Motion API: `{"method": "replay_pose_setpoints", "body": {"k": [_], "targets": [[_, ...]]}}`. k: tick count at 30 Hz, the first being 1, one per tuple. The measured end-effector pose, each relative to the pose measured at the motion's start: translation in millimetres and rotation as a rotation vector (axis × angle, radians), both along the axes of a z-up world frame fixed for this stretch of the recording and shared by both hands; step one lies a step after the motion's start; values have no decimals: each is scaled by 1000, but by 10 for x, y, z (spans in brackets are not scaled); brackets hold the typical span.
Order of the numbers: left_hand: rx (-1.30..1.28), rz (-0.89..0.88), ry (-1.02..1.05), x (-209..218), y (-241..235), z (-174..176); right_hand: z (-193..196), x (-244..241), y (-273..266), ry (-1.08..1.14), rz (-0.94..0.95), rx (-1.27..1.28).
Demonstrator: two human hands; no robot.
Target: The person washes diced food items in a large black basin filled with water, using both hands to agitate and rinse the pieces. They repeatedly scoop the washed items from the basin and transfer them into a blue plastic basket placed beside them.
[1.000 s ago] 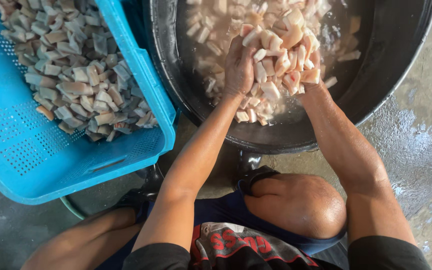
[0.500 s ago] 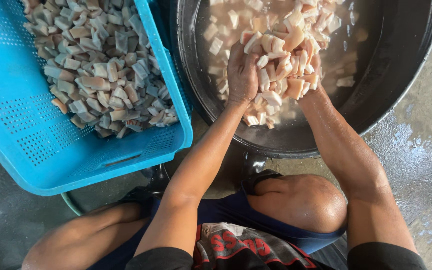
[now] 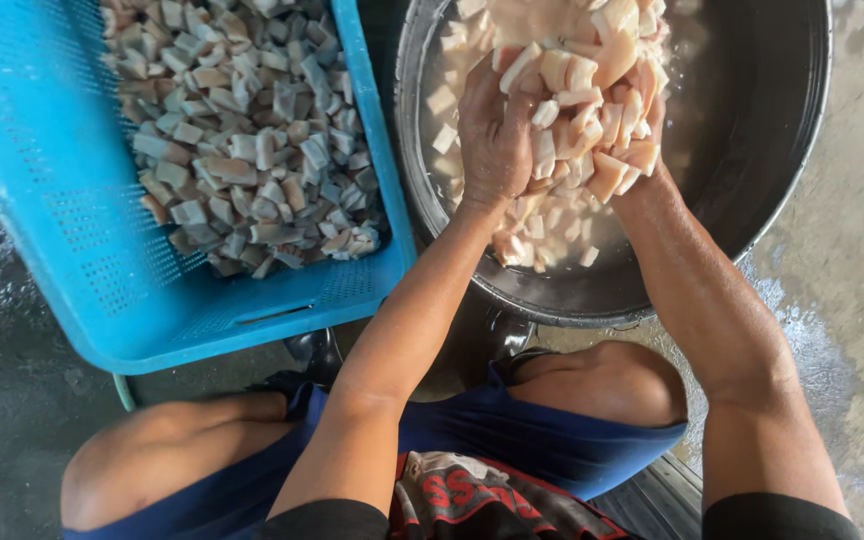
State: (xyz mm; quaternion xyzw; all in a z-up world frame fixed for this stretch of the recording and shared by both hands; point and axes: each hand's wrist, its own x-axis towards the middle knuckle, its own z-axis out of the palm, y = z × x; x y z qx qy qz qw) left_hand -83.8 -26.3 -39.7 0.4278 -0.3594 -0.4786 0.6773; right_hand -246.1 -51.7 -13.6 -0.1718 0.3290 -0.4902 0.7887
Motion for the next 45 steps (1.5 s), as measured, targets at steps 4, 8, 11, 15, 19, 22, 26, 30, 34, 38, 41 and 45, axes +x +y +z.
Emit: {"method": "replay_pose_setpoints", "body": {"k": [4, 8, 11, 15, 19, 22, 26, 30, 34, 38, 41, 45], "targets": [[-4, 84, -26, 416, -42, 298, 102, 357, -200, -29, 55, -53], [-52, 223, -13, 1069, 11, 488, 116, 1043, -449, -76, 179, -58], [-21, 350, -90, 1648, 130, 487, 104, 1672, -527, -102, 305, -24], [-59, 402, 55, 2322, 286, 240, -21, 2465, -548, -67, 488, 23], [151, 356, 136, 2831, 393, -172, -295, 2966, -612, 184, 643, 14], [330, 463, -227, 2994, 494, -350, -440, 3145, -588, 591, 760, -37], [707, 389, -593, 3019, 500, -401, -353, 3409, -462, 962, 945, -78], [620, 440, -811, 2848, 512, -306, -160, 3511, -374, 1060, 1017, -160], [286, 457, -922, 2409, 391, 38, 109, 2934, -489, 998, 828, -500], [31, 166, -781, 1526, 376, 463, 329, 1496, -449, 769, 365, -532], [17, -123, -863, 654, 350, 478, -117, 278, -434, 1095, 256, -547], [125, -384, -1006, -306, 264, -101, -1126, -1213, -143, 1782, 301, -449]]}}
